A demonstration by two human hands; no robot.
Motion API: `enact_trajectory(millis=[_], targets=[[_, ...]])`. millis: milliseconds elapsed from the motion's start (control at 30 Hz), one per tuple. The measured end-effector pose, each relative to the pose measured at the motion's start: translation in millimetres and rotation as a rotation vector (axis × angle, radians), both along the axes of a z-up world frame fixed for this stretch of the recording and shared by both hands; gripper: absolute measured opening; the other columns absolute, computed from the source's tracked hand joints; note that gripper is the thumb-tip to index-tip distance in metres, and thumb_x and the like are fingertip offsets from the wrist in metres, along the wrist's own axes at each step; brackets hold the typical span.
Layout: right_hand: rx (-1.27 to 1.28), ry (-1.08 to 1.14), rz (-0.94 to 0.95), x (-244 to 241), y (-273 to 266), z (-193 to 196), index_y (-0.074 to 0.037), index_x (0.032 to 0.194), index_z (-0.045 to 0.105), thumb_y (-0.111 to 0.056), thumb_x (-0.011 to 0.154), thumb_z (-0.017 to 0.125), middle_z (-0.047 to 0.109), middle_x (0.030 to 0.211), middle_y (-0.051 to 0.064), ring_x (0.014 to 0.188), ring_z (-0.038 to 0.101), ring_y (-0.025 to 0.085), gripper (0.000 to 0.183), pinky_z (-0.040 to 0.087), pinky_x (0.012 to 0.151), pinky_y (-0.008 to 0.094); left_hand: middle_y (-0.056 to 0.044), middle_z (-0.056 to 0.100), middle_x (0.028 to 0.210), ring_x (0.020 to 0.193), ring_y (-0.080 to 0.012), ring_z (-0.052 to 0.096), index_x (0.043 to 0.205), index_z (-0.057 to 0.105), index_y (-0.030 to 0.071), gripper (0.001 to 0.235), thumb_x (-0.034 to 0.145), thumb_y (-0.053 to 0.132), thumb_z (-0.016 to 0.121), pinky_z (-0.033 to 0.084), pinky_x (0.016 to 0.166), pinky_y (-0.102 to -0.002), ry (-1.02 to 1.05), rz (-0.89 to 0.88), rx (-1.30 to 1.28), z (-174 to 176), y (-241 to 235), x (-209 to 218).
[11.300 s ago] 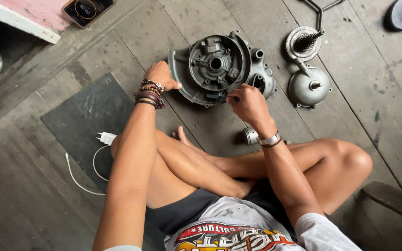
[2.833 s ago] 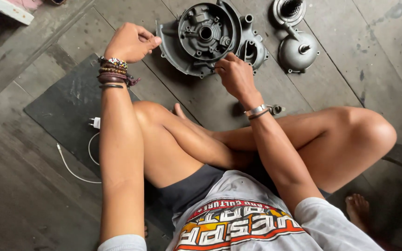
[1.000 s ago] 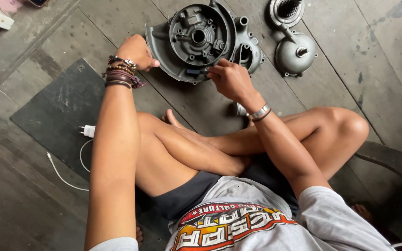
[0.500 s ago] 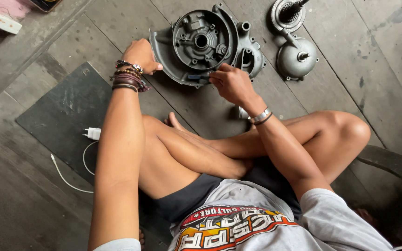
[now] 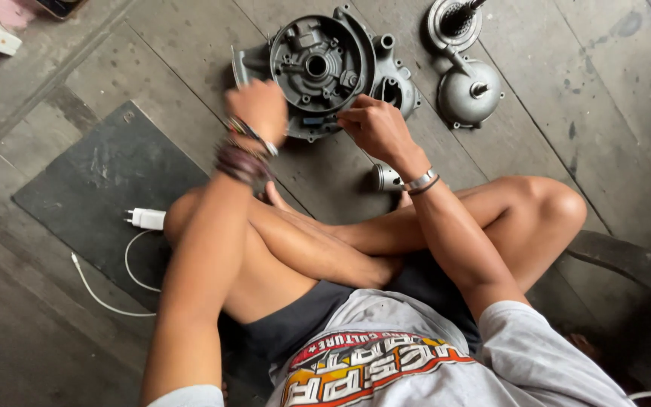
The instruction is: The person cleans and inspects motorcycle engine components while sitting on the floor.
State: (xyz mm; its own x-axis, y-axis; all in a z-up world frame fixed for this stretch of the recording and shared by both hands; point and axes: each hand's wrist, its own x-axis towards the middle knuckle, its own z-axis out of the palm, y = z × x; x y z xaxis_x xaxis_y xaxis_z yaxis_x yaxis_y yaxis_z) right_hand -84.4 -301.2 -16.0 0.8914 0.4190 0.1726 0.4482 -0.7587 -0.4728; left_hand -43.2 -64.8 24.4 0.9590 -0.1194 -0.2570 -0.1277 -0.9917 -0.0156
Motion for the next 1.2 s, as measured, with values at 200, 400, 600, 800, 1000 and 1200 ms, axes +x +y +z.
enact_trajectory(millis=[200, 400, 600, 800, 1000, 1200], targets=[[-0.033, 0.068, -0.016, 6.5, -19.4, 5.5, -0.022, 0.095, 0.082, -0.026, 0.090, 0.076, 0.068, 0.085, 0.005, 0.072, 0.069, 0.039, 0.009, 0.058, 0.063, 0.051, -0.012, 0.077, 0.094, 0.094, -0.0323, 0.076, 0.102, 0.076, 0.003, 0.036, 0.082, 0.031, 0.085, 0.061, 0.078, -0.045, 0.330, -0.345, -0.263, -7.8, -107.2, -122.3], [-0.044, -0.034, -0.024, -5.1, 6.9, -8.8, -0.026, 0.104, 0.080, -0.029, 0.097, 0.071, 0.066, 0.091, 0.001, 0.073, 0.069, 0.034, 0.013, 0.059, 0.066, 0.046, -0.010, 0.077, 0.104, 0.108, -0.0288, 0.071, 0.108, 0.078, 0.004, 0.041, 0.089, 0.040, 0.078, 0.053, 0.091, -0.041, 0.317, -0.374, -0.255, 32.7, -137.0, -137.3], [-0.061, 0.021, 0.036, -0.5, -8.3, 8.7, -0.023, 0.095, 0.080, -0.027, 0.090, 0.077, 0.066, 0.085, 0.003, 0.069, 0.070, 0.036, 0.007, 0.058, 0.061, 0.049, -0.016, 0.057, 0.117, 0.112, -0.0325, 0.060, 0.128, 0.050, -0.003, 0.069, 0.080, 0.029, 0.089, 0.057, 0.093, -0.044, 0.222, -0.321, -0.401, -55.4, -156.6, -141.1], [-0.066, -0.031, -0.024, 0.6, -2.4, -9.7, -0.026, 0.102, 0.080, -0.033, 0.098, 0.072, 0.066, 0.090, 0.001, 0.068, 0.070, 0.034, 0.010, 0.059, 0.062, 0.047, -0.016, 0.064, 0.110, 0.113, -0.0322, 0.060, 0.120, 0.061, -0.006, 0.053, 0.085, 0.027, 0.083, 0.054, 0.093, -0.042, 0.348, -0.418, -0.408, -68.8, -158.4, -123.5], [-0.018, 0.073, -0.005, 6.4, -7.7, -13.6, -0.029, 0.104, 0.079, -0.035, 0.099, 0.073, 0.066, 0.091, -0.003, 0.078, 0.070, 0.030, 0.010, 0.059, 0.064, 0.043, -0.022, 0.073, 0.093, 0.091, -0.0415, 0.074, 0.097, 0.073, -0.007, 0.037, 0.075, 0.022, 0.083, 0.060, 0.083, -0.049, 0.319, -0.289, -0.579, -13.1, -144.3, -119.1], [0.062, 0.173, 0.009, 11.6, -12.1, 6.0, -0.020, 0.104, 0.081, -0.026, 0.093, 0.079, 0.071, 0.093, 0.004, 0.084, 0.072, 0.034, 0.012, 0.059, 0.069, 0.048, -0.029, 0.056, 0.116, 0.097, -0.0563, 0.068, 0.114, 0.057, -0.009, 0.058, 0.071, 0.018, 0.084, 0.057, 0.093, -0.060, 0.372, -0.288, -0.801, 40.7, -116.9, -129.0]])
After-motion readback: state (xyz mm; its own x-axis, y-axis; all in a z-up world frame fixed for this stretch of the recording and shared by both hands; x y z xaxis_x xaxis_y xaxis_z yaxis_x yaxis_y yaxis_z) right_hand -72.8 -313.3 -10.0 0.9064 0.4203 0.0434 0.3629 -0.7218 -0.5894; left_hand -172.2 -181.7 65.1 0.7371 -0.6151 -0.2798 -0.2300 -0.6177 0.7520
